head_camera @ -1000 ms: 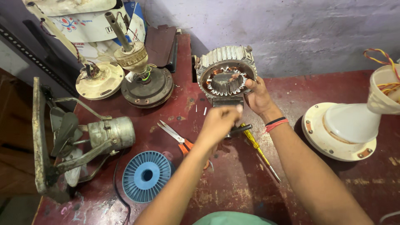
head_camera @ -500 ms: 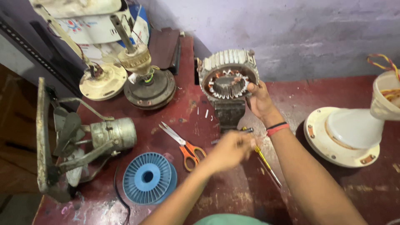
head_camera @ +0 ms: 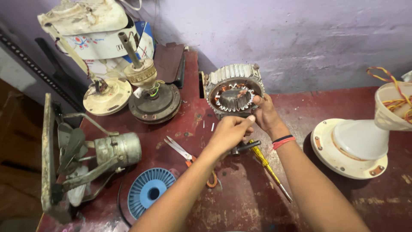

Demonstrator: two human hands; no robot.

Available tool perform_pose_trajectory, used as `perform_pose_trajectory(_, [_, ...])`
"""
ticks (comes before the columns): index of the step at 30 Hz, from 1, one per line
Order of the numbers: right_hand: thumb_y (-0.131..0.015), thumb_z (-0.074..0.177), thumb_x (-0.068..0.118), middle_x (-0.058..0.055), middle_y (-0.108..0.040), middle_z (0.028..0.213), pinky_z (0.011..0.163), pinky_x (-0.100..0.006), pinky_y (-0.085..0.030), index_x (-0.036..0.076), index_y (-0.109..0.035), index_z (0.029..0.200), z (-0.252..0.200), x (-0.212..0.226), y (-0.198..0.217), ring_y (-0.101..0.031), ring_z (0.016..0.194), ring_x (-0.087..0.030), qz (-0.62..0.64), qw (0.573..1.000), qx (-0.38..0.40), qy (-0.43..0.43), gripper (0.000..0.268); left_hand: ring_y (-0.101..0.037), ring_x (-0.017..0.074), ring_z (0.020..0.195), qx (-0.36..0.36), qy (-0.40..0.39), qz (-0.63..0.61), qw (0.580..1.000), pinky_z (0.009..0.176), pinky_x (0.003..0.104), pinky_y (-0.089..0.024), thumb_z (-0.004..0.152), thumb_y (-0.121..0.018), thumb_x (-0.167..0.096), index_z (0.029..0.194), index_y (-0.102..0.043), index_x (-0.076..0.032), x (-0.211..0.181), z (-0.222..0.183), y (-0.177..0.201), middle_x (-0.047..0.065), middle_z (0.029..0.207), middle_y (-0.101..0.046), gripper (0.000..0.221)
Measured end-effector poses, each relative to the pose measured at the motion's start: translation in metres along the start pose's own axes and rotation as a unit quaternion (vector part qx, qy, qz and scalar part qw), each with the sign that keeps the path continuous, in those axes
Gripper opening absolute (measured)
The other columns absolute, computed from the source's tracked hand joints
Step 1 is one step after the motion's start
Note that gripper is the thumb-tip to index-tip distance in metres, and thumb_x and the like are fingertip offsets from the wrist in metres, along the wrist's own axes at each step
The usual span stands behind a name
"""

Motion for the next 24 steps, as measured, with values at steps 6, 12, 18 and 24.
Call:
perform_pose_trajectory(6, [-0.082, 0.085, 0.044, -0.015, -0.071, 0.110, 0.065, -0.034, -0.045, -0.005, -0.067, 0.130, -0.003, -0.004, 0.014, -0.057, 0.078, -0.019, -0.034, 0.998, -0.035, -0.043, 0.068, -0.071, 0.0111, 0.065, 0.031, 0.017, -0.082, 0.996, 0.054, 0.025, -0.054, 0.098, -0.065, -0.033, 0.089, -0.075, 0.003, 0.020, 0.036, -0.017, 0.007, 0.078, -0.075, 0.039])
perform_pose_trajectory(12, [-0.085, 0.081, 0.044, -0.012, -0.070, 0.117, 0.090, -0.037, -0.057, -0.002, -0.064, 0.128, 0.005, -0.008, 0.016, -0.069, 0.102, -0.021, -0.011, 1.000, -0.007, -0.022, 0.069, -0.065, 0.0102, 0.060, 0.066, -0.020, -0.069, 0.995, 0.052, 0.026, -0.051, 0.099, -0.067, -0.023, 0.091, -0.076, 0.003, 0.035, 0.039, -0.019, 0.005, 0.076, -0.072, 0.028])
perform_pose_trajectory(18, [-0.089, 0.078, 0.045, -0.011, -0.069, 0.123, 0.103, -0.041, -0.054, -0.002, -0.063, 0.130, 0.007, -0.010, 0.015, -0.066, 0.115, -0.022, -0.007, 1.000, -0.002, 0.012, 0.075, -0.067, 0.0108, 0.065, 0.297, -0.131, 0.034, 0.945, 0.060, 0.028, -0.057, 0.096, -0.064, -0.012, 0.095, -0.076, 0.003, 0.049, 0.022, -0.015, 0.006, 0.076, -0.072, 0.019])
perform_pose_trajectory(24, [-0.090, 0.076, 0.048, -0.011, -0.071, 0.124, 0.105, -0.040, -0.052, -0.003, -0.064, 0.131, 0.008, -0.009, 0.013, -0.067, 0.115, -0.022, -0.016, 1.000, -0.006, 0.012, 0.080, -0.069, 0.0148, 0.066, 0.544, -0.105, 0.221, 0.803, 0.061, 0.034, -0.057, 0.092, -0.067, -0.018, 0.093, -0.079, 0.000, 0.061, -0.029, -0.036, 0.012, 0.076, -0.076, 0.021])
Point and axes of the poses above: each hand's wrist, its own z-axis towards the middle knuckle, its own y-axis out of the back of the hand, x = y × z, the point moved 1 cm from there along z, towards the middle knuckle
